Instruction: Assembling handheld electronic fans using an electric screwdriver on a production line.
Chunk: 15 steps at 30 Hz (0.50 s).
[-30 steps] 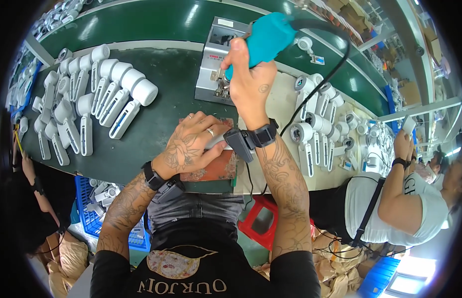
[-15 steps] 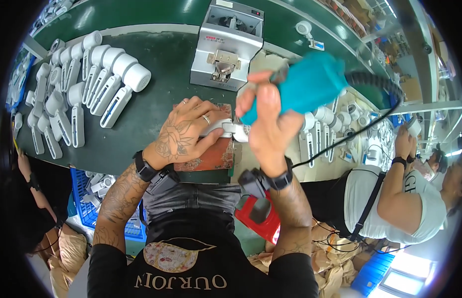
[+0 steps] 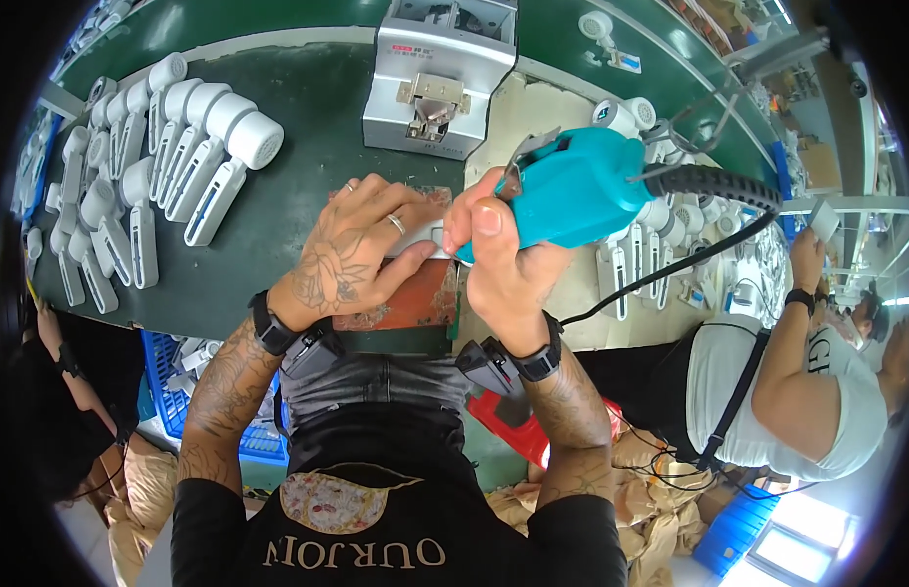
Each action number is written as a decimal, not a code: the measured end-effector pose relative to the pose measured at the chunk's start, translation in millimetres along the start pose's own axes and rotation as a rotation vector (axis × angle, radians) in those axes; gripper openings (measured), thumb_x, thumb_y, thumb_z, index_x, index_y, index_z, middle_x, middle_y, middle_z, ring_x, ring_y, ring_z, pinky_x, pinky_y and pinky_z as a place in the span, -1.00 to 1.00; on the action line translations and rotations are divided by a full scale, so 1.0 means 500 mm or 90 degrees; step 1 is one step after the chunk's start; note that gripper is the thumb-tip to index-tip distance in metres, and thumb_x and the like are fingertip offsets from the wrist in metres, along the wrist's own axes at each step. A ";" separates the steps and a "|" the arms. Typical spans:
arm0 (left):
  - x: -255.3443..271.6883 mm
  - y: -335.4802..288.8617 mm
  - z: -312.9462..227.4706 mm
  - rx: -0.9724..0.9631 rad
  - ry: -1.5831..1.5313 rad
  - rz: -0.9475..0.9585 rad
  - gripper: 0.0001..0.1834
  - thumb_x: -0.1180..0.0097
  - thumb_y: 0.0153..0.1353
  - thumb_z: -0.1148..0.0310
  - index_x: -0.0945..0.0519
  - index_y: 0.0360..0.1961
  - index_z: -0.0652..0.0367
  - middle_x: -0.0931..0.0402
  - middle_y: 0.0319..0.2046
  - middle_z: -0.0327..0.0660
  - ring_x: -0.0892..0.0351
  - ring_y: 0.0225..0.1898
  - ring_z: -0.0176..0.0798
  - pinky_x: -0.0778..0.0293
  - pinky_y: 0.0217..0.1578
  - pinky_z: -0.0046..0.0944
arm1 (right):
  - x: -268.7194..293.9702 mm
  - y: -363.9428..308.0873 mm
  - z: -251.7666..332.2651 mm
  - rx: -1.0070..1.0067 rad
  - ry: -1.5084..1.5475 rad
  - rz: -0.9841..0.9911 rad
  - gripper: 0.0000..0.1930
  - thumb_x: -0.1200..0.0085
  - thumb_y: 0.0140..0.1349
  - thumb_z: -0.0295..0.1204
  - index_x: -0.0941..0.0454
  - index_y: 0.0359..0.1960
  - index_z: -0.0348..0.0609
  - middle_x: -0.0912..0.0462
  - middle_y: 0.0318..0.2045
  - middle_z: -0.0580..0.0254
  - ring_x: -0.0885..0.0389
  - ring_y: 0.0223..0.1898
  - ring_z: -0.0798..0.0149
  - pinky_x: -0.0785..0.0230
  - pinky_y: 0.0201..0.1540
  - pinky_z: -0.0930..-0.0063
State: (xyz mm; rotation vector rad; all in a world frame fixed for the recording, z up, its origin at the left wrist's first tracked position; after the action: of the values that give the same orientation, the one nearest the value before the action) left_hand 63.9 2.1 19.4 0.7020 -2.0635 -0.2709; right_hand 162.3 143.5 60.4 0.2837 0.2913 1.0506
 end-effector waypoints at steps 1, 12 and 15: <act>0.001 0.004 0.002 -0.016 0.009 -0.005 -0.63 -0.19 0.14 0.29 -0.60 -0.01 0.15 -0.52 -0.14 -0.22 -0.45 -0.15 -0.09 -0.38 -0.13 -0.08 | 0.000 0.000 -0.002 -0.004 0.000 -0.002 -0.52 -0.07 0.35 -0.01 -0.36 -0.22 -0.28 -0.43 -0.59 0.17 -0.42 -0.56 0.24 -0.35 -0.43 0.33; 0.013 0.004 0.013 -0.048 -0.001 -0.001 -0.62 -0.24 0.06 0.30 -0.61 -0.07 0.17 -0.52 0.00 -0.20 -0.47 -0.13 -0.03 -0.38 -0.07 -0.07 | -0.015 -0.022 -0.004 -0.070 0.003 -0.066 -0.55 -0.06 0.35 -0.02 -0.36 -0.20 -0.24 -0.44 -0.50 0.15 -0.43 -0.44 0.26 -0.31 -0.39 0.38; 0.027 -0.032 -0.008 -0.120 -0.016 -0.052 -0.56 -0.34 -0.03 0.27 -0.60 -0.08 0.12 -0.57 -0.03 -0.15 -0.53 0.07 -0.02 -0.42 0.11 -0.06 | 0.025 -0.079 0.007 -0.139 0.234 -0.126 -0.47 0.04 0.33 0.14 -0.39 -0.18 -0.17 -0.41 -0.55 0.28 -0.36 -0.53 0.33 -0.23 -0.47 0.45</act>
State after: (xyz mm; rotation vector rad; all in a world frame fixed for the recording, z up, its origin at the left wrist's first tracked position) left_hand 67.3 -18.3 24.0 0.6713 -2.0035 -0.5161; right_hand 201.4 135.8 48.0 -0.1364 0.5191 0.9250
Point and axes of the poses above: each hand's wrist, its own y-axis towards the middle knuckle, its own x-axis out of the back of the hand, z = x × y, the point moved 1 cm from there along y, towards the middle knuckle
